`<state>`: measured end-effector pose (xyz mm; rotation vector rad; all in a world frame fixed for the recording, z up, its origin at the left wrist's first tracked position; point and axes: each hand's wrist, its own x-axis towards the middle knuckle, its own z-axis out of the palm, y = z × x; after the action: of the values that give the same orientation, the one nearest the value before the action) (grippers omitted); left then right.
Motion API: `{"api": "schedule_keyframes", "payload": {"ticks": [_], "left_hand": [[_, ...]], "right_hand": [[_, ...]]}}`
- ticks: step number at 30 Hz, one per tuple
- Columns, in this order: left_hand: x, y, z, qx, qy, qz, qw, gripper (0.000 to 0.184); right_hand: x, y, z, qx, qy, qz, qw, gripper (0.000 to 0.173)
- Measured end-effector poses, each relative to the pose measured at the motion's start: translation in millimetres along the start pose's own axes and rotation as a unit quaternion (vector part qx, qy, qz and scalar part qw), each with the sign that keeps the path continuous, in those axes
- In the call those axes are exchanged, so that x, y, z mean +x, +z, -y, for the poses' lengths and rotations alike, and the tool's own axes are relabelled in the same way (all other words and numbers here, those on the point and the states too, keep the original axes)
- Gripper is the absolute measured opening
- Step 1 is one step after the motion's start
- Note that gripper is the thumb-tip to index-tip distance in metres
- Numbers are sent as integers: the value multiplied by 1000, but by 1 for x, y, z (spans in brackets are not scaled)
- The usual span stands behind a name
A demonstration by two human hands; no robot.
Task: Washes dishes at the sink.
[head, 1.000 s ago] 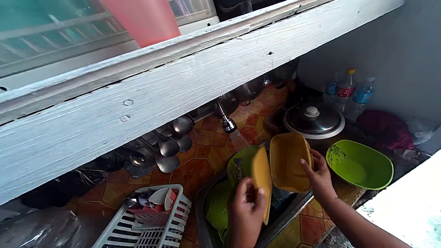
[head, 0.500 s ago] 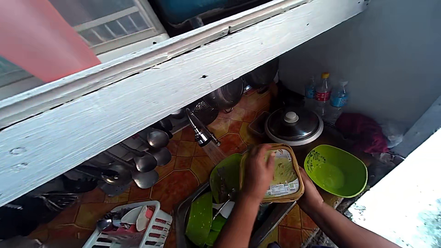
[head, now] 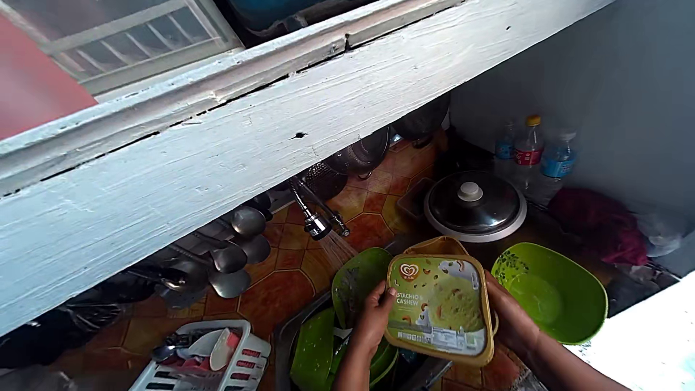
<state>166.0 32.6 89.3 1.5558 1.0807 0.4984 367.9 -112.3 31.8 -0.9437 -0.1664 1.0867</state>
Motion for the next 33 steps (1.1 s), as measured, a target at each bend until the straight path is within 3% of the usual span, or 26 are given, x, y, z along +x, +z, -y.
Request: {"api": "schedule_keyframes", "payload": {"ticks": [8, 11, 14, 18, 21, 24, 28, 31, 33], "left_hand": [[5, 22, 4, -64, -30, -97, 993, 34], [6, 30, 14, -65, -45, -110, 991, 33], [4, 30, 15, -82, -42, -117, 989, 31], [-1, 15, 7, -78, -32, -62, 995, 33], [-3, 3, 3, -40, -33, -14, 999, 35], [2, -7, -2, 48, -1, 14, 999, 33], [19, -21, -12, 251, 64, -9, 966, 35], [31, -23, -26, 277, 61, 44, 958, 36], [39, -18, -30, 264, 41, 94, 959, 37]], "right_hand": [[-2, 9, -8, 23, 27, -5, 999, 44], [-1, 7, -14, 7, 3, 3, 1000, 40], [2, 6, -13, 32, 41, -8, 999, 43], [0, 8, 3, 44, 93, 21, 994, 47], [2, 1, 8, 13, 102, 38, 994, 38], [11, -5, 10, -2, 91, 63, 994, 32], [20, -11, 19, -65, 95, 119, 986, 40], [18, -8, 24, -60, 134, 132, 980, 43], [17, -6, 21, -27, 157, 120, 980, 34]]}}
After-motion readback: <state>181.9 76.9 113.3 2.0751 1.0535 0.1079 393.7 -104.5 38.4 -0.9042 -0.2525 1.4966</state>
